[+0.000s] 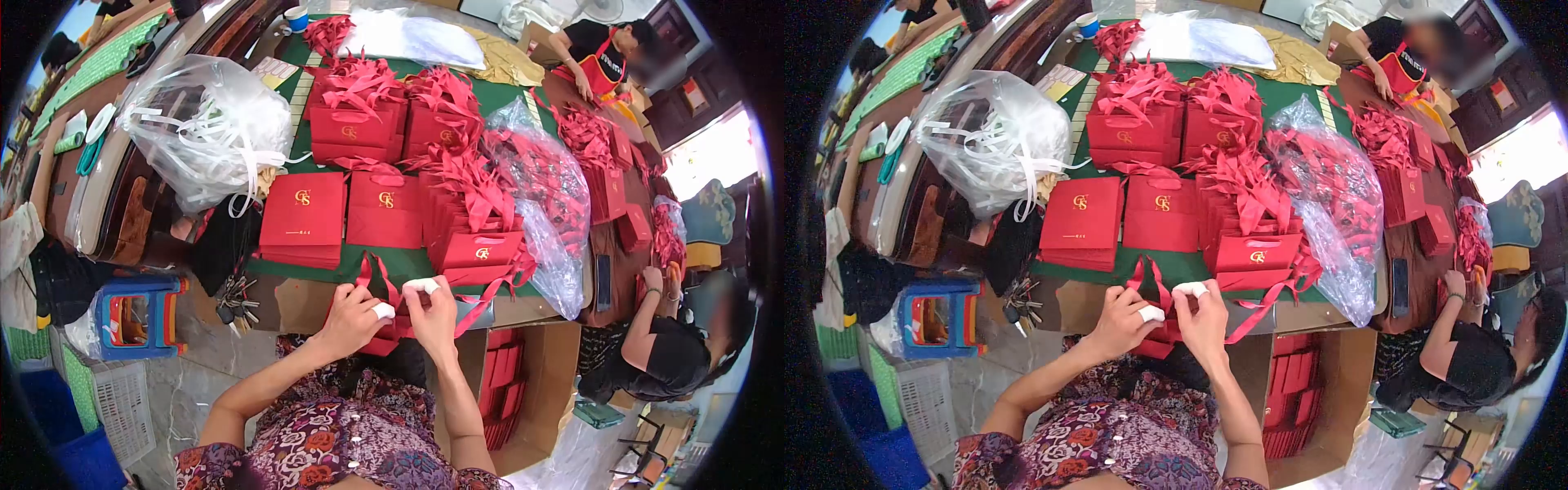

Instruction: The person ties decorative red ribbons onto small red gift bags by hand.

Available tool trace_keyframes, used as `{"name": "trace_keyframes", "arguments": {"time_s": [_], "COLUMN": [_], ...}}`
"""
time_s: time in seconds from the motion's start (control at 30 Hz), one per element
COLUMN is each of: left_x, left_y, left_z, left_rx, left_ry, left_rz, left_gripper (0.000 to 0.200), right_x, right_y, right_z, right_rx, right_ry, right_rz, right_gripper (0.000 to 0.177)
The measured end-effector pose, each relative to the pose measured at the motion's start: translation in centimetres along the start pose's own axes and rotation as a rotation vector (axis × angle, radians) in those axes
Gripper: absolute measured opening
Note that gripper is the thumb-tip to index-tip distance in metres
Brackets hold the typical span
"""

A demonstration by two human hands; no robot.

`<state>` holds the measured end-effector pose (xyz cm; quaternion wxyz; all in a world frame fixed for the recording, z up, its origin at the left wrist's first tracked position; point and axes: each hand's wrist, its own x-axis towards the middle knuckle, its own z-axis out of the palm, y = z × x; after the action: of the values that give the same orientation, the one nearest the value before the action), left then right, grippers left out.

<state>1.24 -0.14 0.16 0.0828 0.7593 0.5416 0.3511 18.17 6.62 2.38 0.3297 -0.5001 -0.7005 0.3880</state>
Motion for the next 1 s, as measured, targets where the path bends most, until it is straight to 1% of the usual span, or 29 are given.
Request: {"name": "trace_keyframes", "arguments": {"time_s": [0.1, 0.13, 0.17, 0.2, 0.23, 0.27, 0.3, 0.37, 0.4, 0.43, 0.5, 0.53, 0.57, 0.63, 0.67, 0.73, 0.8, 0.87, 0.97, 1.0], "left_x": [0.6, 0.7, 0.8, 0.9, 1.1, 1.5, 1.7, 1.9, 2.0, 2.1, 1.9, 1.9, 1.8, 1.4, 1.1, 0.2, -0.6, -1.3, -2.3, -2.5], "left_y": [0.1, -0.1, -0.4, -0.7, -1.1, -1.5, -1.9, -2.5, -2.5, -2.5, -2.2, -1.9, -1.6, -1.2, -1.0, -0.7, -0.3, 0.4, 1.1, 1.1], "left_z": [-0.4, -0.3, -0.1, 0.1, 0.4, 0.6, 0.9, 1.2, 1.3, 1.4, 1.6, 1.5, 1.3, 0.9, 0.7, 0.5, 0.2, -0.2, -0.1, 0.1], "left_rx": [-0.068, -0.069, -0.069, -0.069, -0.072, -0.098, -0.123, -0.102, -0.061, -0.020, -0.034, -0.046, -0.057, -0.060, -0.063, -0.097, -0.152, -0.183, -0.243, -0.250], "left_ry": [-0.037, -0.037, -0.062, -0.087, -0.090, -0.051, -0.011, -0.006, 0.001, 0.008, 0.022, 0.052, 0.081, 0.101, 0.122, 0.115, 0.110, 0.084, 0.045, 0.044], "left_rz": [-0.024, -0.022, -0.069, -0.117, -0.116, -0.180, -0.245, -0.264, -0.268, -0.272, -0.255, -0.229, -0.203, -0.202, -0.196, -0.219, -0.244, -0.275, -0.320, -0.324], "left_gripper": [0.020, 0.020, 0.020, 0.021, 0.021, 0.021, 0.021, 0.023, 0.024, 0.025, 0.026, 0.026, 0.026, 0.025, 0.023, 0.022, 0.018, 0.018, 0.019, 0.019], "right_x": [-0.5, -0.8, -1.1, -1.5, -2.1, -2.4, -3.1, -4.4, -5.2, -5.9, -7.3, -8.1, -8.4, -8.7, -8.7, -9.0, -9.1, -9.1, -8.9, -8.6], "right_y": [-0.4, 0.1, 0.2, 0.8, 1.6, 2.5, 3.8, 2.4, 2.4, 2.9, 2.9, 2.8, 2.7, 2.5, 2.9, 4.1, 5.0, 5.4, 4.9, 4.4], "right_z": [-0.9, -1.4, -2.1, -2.8, -3.6, -4.3, -5.2, -6.7, -7.0, -7.1, -6.5, -6.0, -5.3, -3.8, -3.0, -1.7, -1.4, -1.5, -2.2, -2.2], "right_rx": [-0.086, -0.085, -0.059, -0.054, -0.049, -0.151, -0.193, -0.193, -0.208, -0.275, -0.443, -0.435, -0.473, -0.549, -0.546, -0.577, -0.555, -0.514, -0.505, -0.475], "right_ry": [0.179, 0.197, 0.202, 0.215, 0.228, 0.300, 0.314, 0.241, 0.172, 0.087, -0.041, -0.117, -0.136, -0.063, -0.066, 0.137, 0.161, 0.204, 0.183, 0.220], "right_rz": [-0.022, -0.052, -0.038, 0.034, 0.107, -0.016, -0.019, 0.130, 0.124, 0.037, -0.071, -0.004, 0.001, -0.003, -0.006, -0.035, -0.069, -0.115, -0.104, -0.110], "right_gripper": [0.010, 0.013, 0.013, 0.013, 0.012, 0.008, 0.007, 0.007, 0.009, 0.014, 0.019, 0.022, 0.025, 0.027, 0.027, 0.026, 0.024, 0.020, 0.020, 0.023]}}
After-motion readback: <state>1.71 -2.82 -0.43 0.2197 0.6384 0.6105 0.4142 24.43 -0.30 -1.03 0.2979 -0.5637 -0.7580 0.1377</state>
